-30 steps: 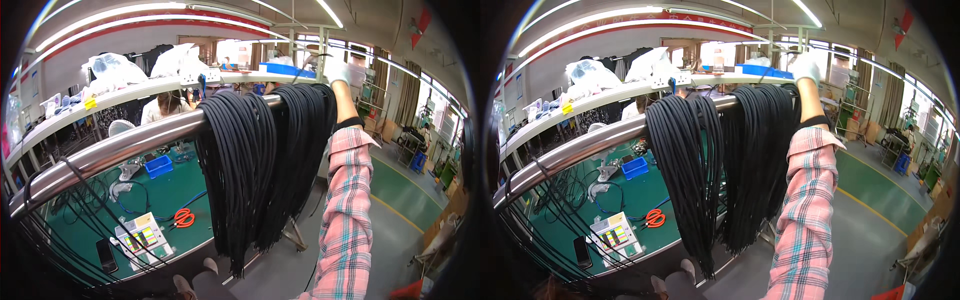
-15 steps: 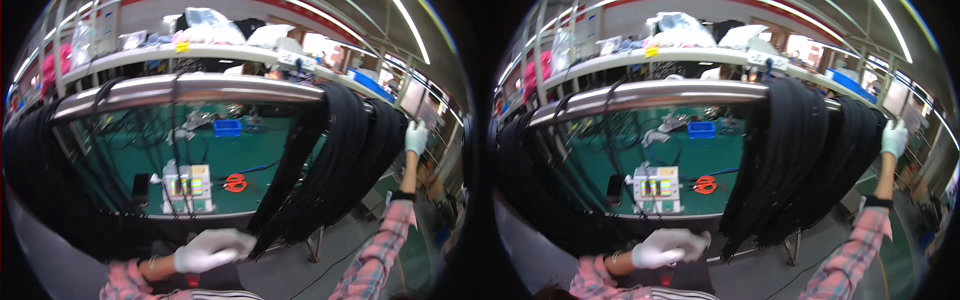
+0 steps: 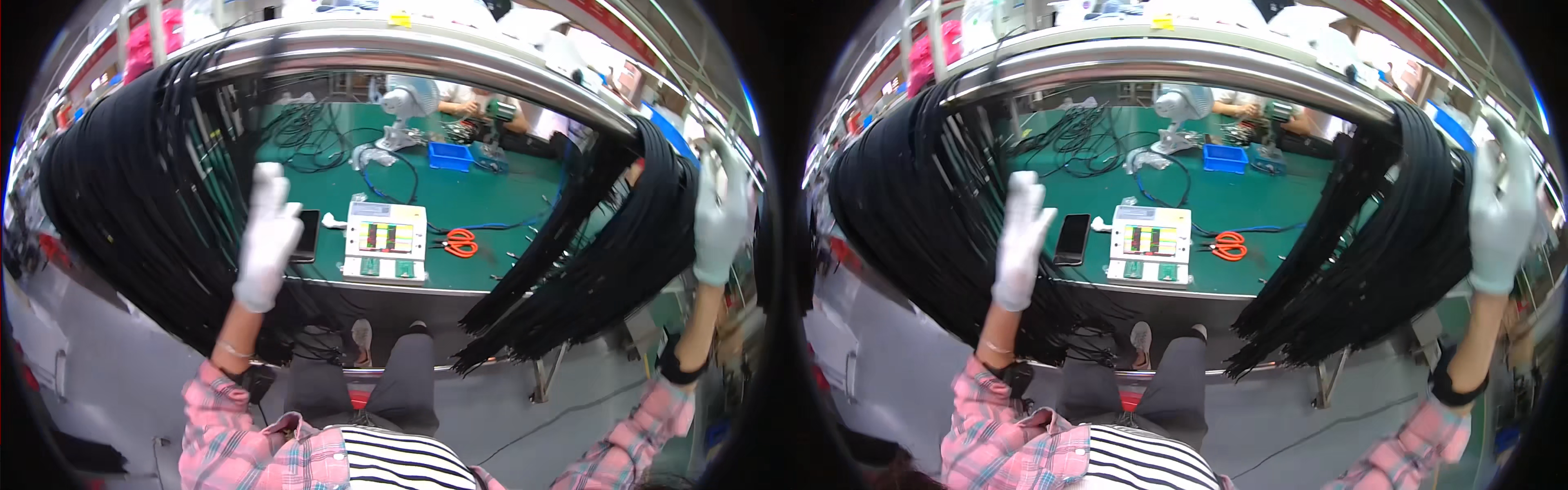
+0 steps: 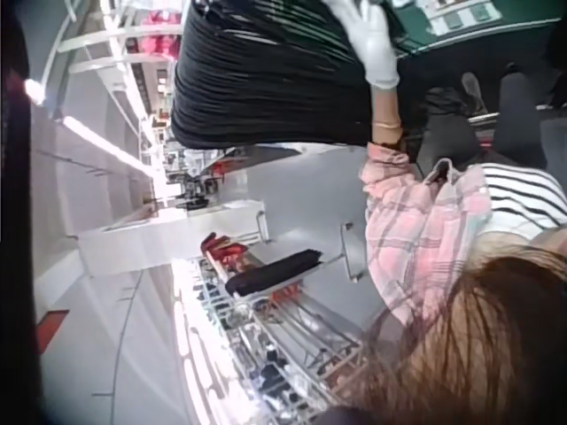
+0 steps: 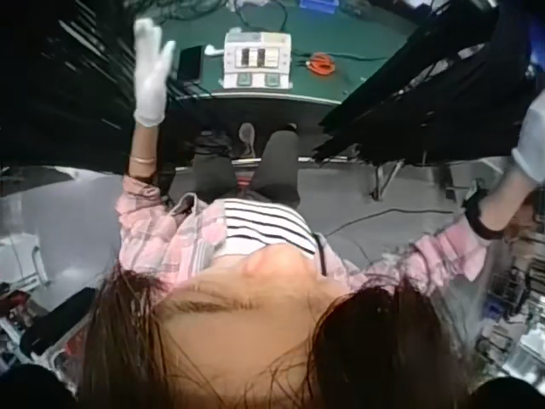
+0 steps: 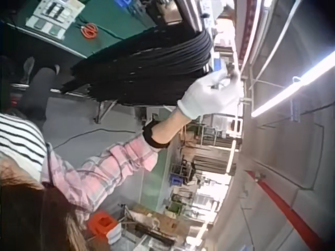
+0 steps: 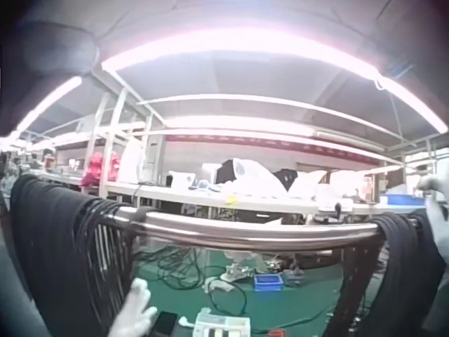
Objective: Testing and organizing large bundles of black cables using an industrial testing device at a workstation.
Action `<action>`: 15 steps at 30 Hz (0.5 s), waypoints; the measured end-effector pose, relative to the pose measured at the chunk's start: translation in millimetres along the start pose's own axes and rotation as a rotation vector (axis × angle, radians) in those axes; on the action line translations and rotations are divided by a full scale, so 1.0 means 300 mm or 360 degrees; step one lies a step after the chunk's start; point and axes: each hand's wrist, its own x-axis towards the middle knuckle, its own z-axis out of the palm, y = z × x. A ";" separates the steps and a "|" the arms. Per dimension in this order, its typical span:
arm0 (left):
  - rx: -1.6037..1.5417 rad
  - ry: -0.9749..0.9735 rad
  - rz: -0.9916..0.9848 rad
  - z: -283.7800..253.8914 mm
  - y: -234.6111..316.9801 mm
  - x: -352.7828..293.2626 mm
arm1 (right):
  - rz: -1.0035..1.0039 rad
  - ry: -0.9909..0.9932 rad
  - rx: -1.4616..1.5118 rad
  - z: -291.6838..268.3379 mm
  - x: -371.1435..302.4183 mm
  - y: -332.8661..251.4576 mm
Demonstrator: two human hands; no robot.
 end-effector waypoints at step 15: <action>0.0780 -0.0249 -0.0321 -0.139 -0.003 -0.063 | 0.1404 0.0207 0.0034 -0.126 -0.339 0.556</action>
